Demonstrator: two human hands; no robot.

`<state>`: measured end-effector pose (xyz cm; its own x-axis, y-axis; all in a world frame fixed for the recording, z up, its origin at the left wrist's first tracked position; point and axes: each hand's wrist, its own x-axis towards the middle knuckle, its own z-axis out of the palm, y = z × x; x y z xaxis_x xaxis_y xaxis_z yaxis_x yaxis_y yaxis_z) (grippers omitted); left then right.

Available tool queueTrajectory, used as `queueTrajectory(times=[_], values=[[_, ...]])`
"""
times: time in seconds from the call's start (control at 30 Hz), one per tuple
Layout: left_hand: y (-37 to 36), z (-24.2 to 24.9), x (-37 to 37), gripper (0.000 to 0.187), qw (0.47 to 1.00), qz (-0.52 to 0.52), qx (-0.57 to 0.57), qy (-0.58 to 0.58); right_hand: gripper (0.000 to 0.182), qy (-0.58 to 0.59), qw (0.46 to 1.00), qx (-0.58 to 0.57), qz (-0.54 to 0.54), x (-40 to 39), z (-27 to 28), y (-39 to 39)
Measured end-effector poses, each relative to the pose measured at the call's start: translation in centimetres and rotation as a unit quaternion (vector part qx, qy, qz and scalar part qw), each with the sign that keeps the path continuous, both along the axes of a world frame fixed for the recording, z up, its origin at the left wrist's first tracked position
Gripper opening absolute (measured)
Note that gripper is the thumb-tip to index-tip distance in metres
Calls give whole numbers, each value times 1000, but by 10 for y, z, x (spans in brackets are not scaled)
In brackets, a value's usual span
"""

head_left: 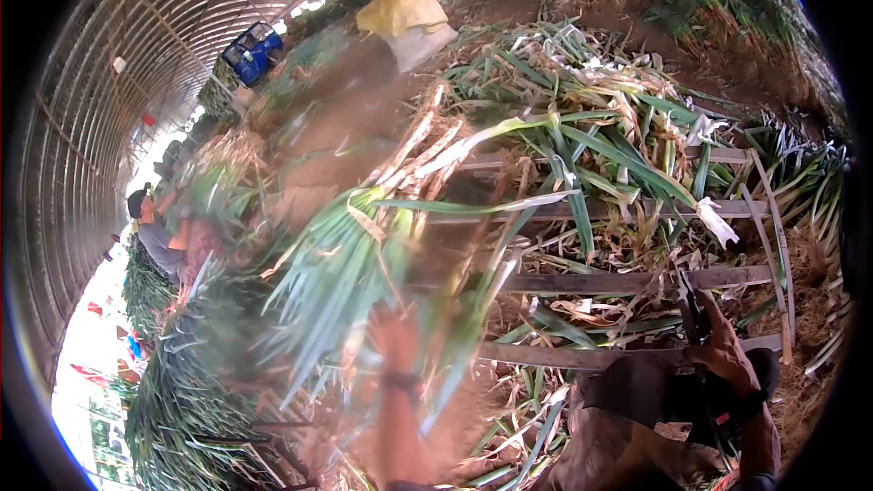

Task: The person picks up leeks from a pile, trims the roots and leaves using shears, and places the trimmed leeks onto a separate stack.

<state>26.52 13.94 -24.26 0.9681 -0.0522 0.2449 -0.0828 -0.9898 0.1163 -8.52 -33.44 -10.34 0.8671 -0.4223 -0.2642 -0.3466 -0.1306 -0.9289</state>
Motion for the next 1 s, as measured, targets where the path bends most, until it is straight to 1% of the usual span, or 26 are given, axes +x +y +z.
queueTrajectory(times=[0.1, 0.13, 0.2, 0.27, 0.37, 0.4, 0.47, 0.5, 0.53, 0.63, 0.67, 0.73, 0.77, 0.8, 0.83, 0.9, 0.93, 0.97, 1.0], values=[[1, 5, 19, 102, 998, 0, 60, -31, 104, 27, 1000, 11, -3, 11, 8, -2], [2, 10, 25, 116, 996, 17, 81, 27, 105, 7, 999, 37, -28, 14, 1, -1], [-3, 18, 31, 122, 994, 36, 79, 63, 105, 60, 998, 0, -14, 20, -5, -8], [-8, 19, 38, 131, 989, 69, 77, 109, 106, 121, 992, -8, -26, 29, 5, -6], [-10, 2, 49, 137, 990, 104, 70, 66, 111, 79, 996, -45, -8, 33, -19, -10], [-21, 23, 45, 131, 990, 101, 38, 87, 112, 98, 993, -64, 5, 34, -20, -11], [-2, 8, 60, 126, 989, 115, 24, 93, 116, 135, 985, -103, 31, 37, -17, -10], [8, -1, 68, 124, 988, 122, 17, 96, 116, 131, 986, -95, 33, 39, -17, -9], [5, 1, 69, 118, 987, 127, 35, 96, 117, 126, 988, -88, 35, 40, -16, -9], [6, -8, 84, 114, 984, 130, 83, 94, 116, 136, 987, -75, 31, 46, -7, -4], [7, -10, 85, 107, 984, 114, 111, 77, 116, 144, 987, -71, 29, 48, -3, -2], [24, -20, 91, 102, 987, 73, 119, 84, 116, 150, 986, -56, 39, 52, 2, -1], [23, -14, 92, 100, 987, 52, 124, 86, 115, 152, 986, -49, 43, 52, 4, -1], [22, -10, 87, 95, 991, 21, 120, 56, 115, 160, 983, -69, 53, 49, 2, -1], [20, -9, 85, 94, 991, 10, 120, 60, 115, 169, 980, -89, 63, 47, -3, -2], [19, -6, 80, 92, 990, -11, 121, 69, 115, 168, 978, -101, 74, 44, -5, -2], [16, -9, 73, 89, 988, -29, 145, 42, 115, 158, 980, -93, 75, 44, -5, -1], [10, -10, 66, 83, 990, -46, 131, 29, 115, 146, 981, -95, 81, 43, -5, 0], [2, -5, 57, 80, 988, -50, 136, 49, 115, 134, 982, -98, 86, 43, -6, 0]])
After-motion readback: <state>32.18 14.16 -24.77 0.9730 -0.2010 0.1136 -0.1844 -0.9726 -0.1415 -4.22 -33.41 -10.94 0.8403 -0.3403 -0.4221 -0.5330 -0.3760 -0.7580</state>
